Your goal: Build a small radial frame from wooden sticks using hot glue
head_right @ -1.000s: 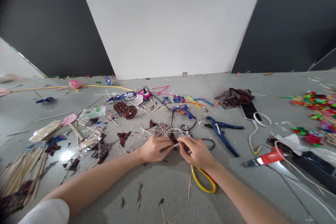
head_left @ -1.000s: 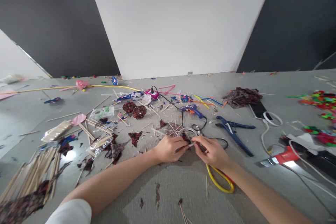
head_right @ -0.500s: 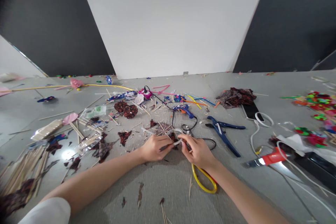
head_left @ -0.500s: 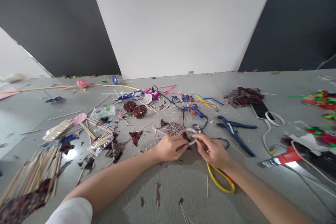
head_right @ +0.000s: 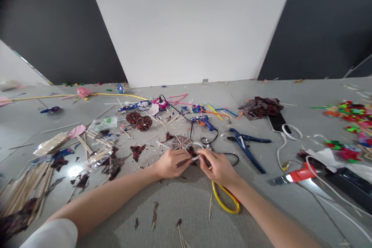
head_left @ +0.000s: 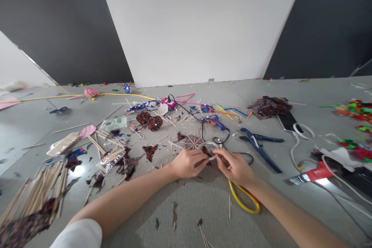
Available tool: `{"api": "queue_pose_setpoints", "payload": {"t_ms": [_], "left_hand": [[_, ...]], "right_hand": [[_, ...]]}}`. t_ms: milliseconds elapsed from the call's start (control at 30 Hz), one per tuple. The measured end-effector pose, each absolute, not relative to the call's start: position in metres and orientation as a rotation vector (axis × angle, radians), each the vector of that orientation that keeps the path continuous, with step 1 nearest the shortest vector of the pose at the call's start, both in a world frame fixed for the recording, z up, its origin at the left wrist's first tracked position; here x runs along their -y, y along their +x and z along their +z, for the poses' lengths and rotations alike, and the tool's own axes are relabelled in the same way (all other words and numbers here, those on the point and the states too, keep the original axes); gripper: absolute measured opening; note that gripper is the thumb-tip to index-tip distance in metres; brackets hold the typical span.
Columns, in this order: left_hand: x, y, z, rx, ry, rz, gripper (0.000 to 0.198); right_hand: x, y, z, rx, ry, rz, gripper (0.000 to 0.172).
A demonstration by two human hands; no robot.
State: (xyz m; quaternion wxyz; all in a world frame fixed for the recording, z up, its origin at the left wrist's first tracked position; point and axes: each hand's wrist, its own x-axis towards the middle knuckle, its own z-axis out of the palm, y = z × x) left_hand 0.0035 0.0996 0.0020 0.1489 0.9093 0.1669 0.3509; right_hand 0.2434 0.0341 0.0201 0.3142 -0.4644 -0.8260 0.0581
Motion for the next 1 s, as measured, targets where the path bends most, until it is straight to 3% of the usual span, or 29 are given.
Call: {"api": "queue_pose_setpoints", "payload": {"t_ms": [100,267,367,633,1000], "left_hand": [[-0.099,0.003,0.001,-0.511,2.615,1.027,0.021],[-0.096,-0.002,0.000,-0.541,2.730,1.216,0.041],[-0.094,-0.004,0.000,-0.369,2.874,1.221,0.039],[-0.084,-0.002,0.012,0.119,3.213,0.711,0.045],[-0.084,0.003,0.012,0.004,3.133,0.616,0.050]], "right_hand": [[-0.035,0.244,0.020,2.167,-1.241,0.142,0.021],[-0.036,0.243,0.020,2.134,-1.313,0.157,0.022],[-0.037,0.242,0.020,2.159,-1.299,0.096,0.022],[-0.034,0.236,0.019,2.252,-1.211,-0.105,0.034],[-0.032,0.239,0.028,2.324,-1.149,0.078,0.054]]}}
